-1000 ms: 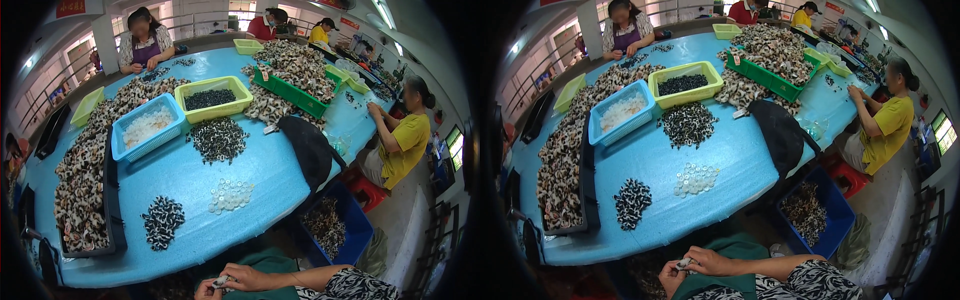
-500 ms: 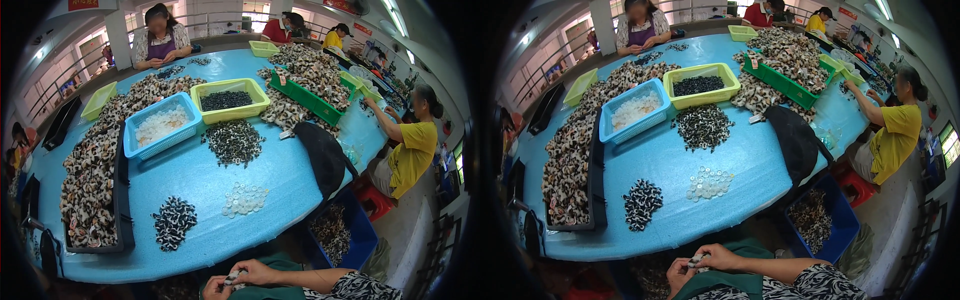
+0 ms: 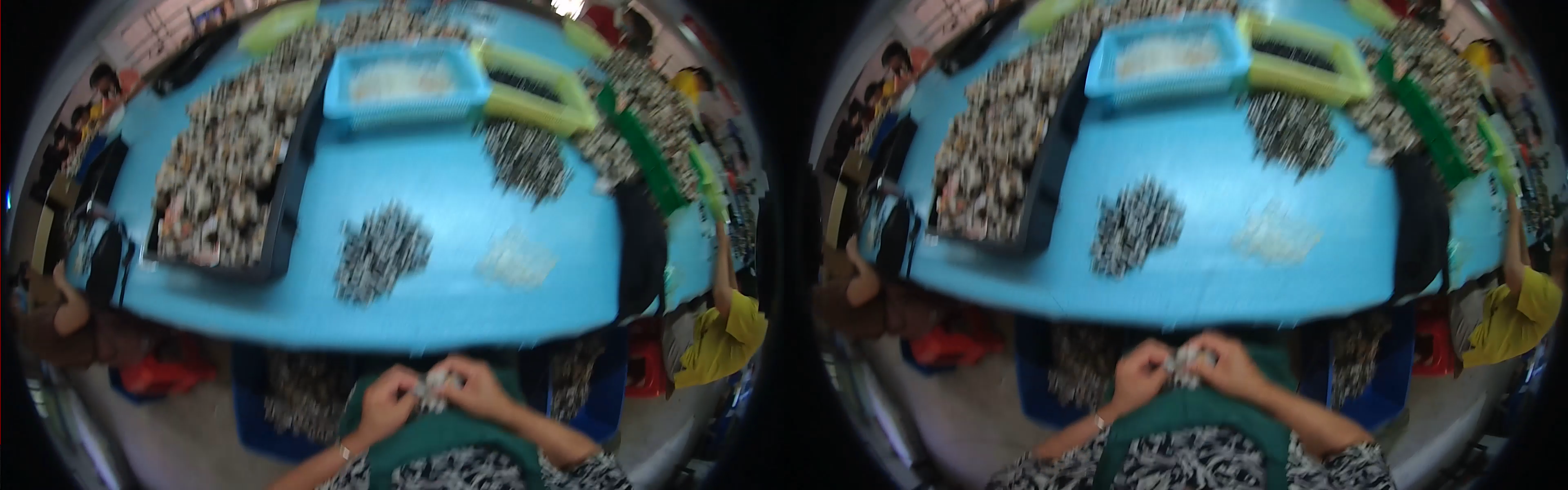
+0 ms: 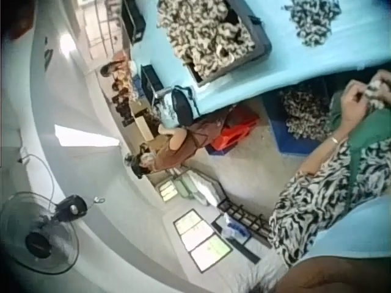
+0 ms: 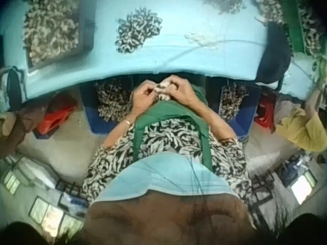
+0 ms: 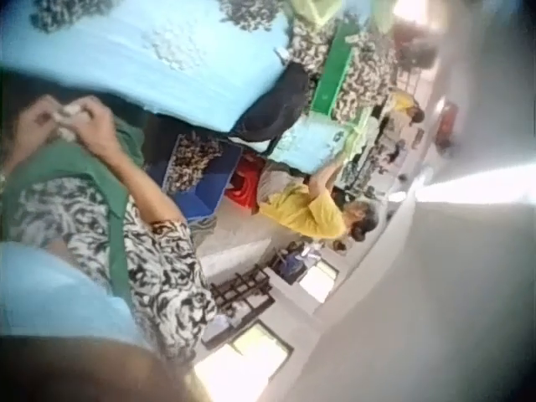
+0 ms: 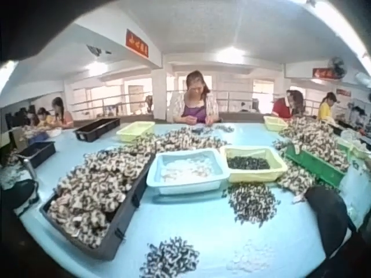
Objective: Assembling small plastic components such as eyes and backings onto fabric toy parts at a manufacturing workbench.
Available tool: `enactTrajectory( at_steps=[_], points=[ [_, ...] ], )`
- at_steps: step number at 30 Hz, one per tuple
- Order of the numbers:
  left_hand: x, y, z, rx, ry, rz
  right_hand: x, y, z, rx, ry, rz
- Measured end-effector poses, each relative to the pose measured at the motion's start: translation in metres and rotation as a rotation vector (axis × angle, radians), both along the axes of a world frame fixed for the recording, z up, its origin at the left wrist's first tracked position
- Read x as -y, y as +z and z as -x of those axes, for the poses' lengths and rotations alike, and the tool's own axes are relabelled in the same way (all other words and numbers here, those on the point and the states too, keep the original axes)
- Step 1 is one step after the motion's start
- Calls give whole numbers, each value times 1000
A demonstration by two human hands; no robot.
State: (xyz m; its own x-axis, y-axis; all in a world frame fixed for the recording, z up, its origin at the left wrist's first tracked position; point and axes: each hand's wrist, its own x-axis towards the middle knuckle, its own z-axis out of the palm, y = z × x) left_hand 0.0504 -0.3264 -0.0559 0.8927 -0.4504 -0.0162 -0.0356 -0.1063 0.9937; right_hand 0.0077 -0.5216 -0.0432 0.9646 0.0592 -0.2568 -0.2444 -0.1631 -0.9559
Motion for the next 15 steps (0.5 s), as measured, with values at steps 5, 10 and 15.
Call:
enactTrajectory(
  at_steps=[5, 10, 15],
  points=[
    [-3, 20, 0, 78, 46, -23, -10, 11, -12, -233, -36, -408],
    [-8, 15, 7, 6, 36, 2, -17, 11, -6, -224, -51, -408],
    [-8, 19, 17, 56, 119, -3, -32, 12, 9, -124, -115, -302]
  ],
)
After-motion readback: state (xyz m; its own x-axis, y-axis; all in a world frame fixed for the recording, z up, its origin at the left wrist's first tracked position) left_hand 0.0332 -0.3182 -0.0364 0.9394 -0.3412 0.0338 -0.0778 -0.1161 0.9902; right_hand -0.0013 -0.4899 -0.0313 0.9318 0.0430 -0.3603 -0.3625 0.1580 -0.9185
